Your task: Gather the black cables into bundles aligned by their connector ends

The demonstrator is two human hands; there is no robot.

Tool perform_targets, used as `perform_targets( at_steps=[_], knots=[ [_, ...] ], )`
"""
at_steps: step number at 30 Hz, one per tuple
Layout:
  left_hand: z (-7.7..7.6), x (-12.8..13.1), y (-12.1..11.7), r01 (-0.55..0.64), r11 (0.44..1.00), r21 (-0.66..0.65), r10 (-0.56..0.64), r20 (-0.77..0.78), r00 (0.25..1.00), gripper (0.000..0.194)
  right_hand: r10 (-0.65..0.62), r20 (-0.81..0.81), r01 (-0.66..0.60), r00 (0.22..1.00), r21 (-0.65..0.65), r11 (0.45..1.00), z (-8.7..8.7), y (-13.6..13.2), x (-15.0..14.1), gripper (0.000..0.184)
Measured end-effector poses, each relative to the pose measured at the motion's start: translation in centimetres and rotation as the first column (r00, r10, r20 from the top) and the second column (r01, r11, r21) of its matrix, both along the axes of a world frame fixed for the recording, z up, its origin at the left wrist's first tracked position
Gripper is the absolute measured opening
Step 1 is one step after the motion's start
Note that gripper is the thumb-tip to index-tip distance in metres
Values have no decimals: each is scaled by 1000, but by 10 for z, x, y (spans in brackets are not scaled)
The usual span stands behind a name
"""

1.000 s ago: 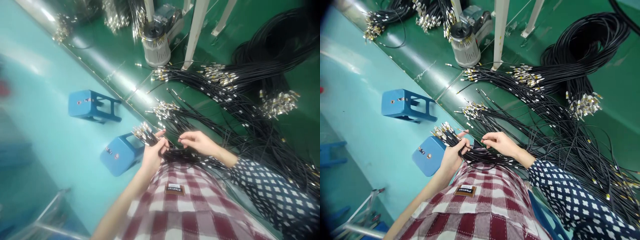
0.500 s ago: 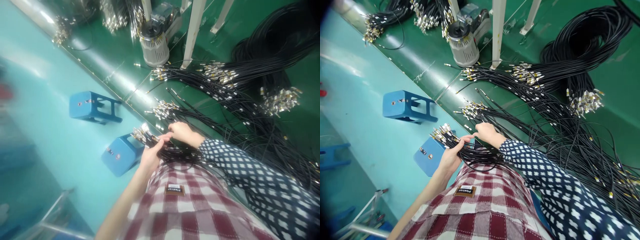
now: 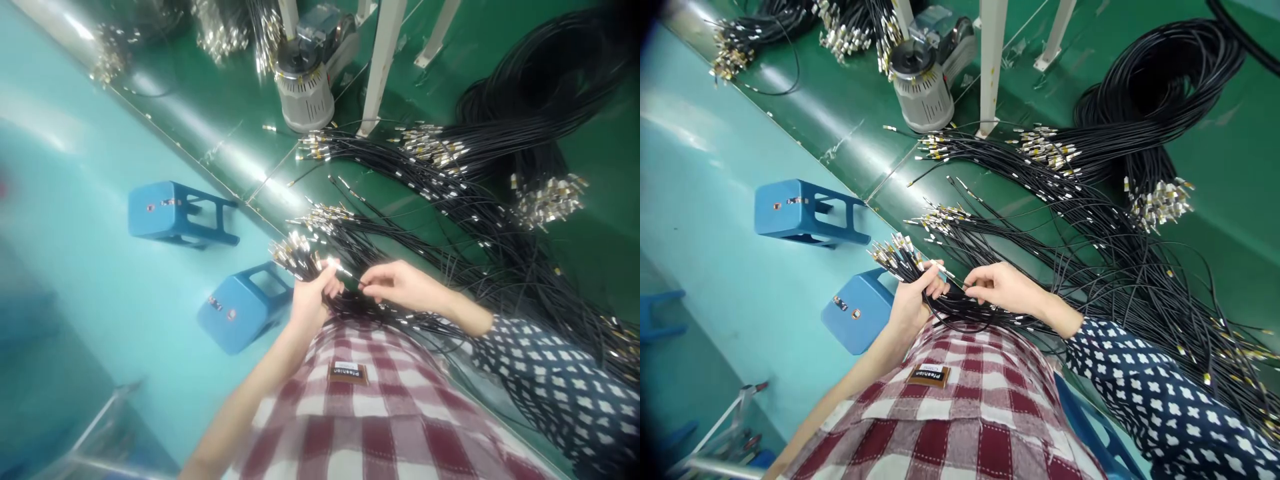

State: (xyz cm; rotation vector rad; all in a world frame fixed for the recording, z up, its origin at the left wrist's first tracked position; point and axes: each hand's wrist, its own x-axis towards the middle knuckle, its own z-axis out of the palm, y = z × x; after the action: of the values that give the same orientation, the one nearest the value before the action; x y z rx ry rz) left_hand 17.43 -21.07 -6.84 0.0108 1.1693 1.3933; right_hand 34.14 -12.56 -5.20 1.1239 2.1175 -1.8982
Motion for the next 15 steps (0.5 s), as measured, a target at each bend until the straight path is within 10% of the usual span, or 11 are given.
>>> perform_targets(
  at_steps=[7,15],
  knots=[
    [1,3,-1,-30,999,13,31,-94,995,18,39,50,-58,998,463,885,5,-12,-19,26],
    [3,-1,0,-9,1000,-26,9,-22,1000,19,-19,23,6,1000,478,878,-4,-23,27,27]
  ],
)
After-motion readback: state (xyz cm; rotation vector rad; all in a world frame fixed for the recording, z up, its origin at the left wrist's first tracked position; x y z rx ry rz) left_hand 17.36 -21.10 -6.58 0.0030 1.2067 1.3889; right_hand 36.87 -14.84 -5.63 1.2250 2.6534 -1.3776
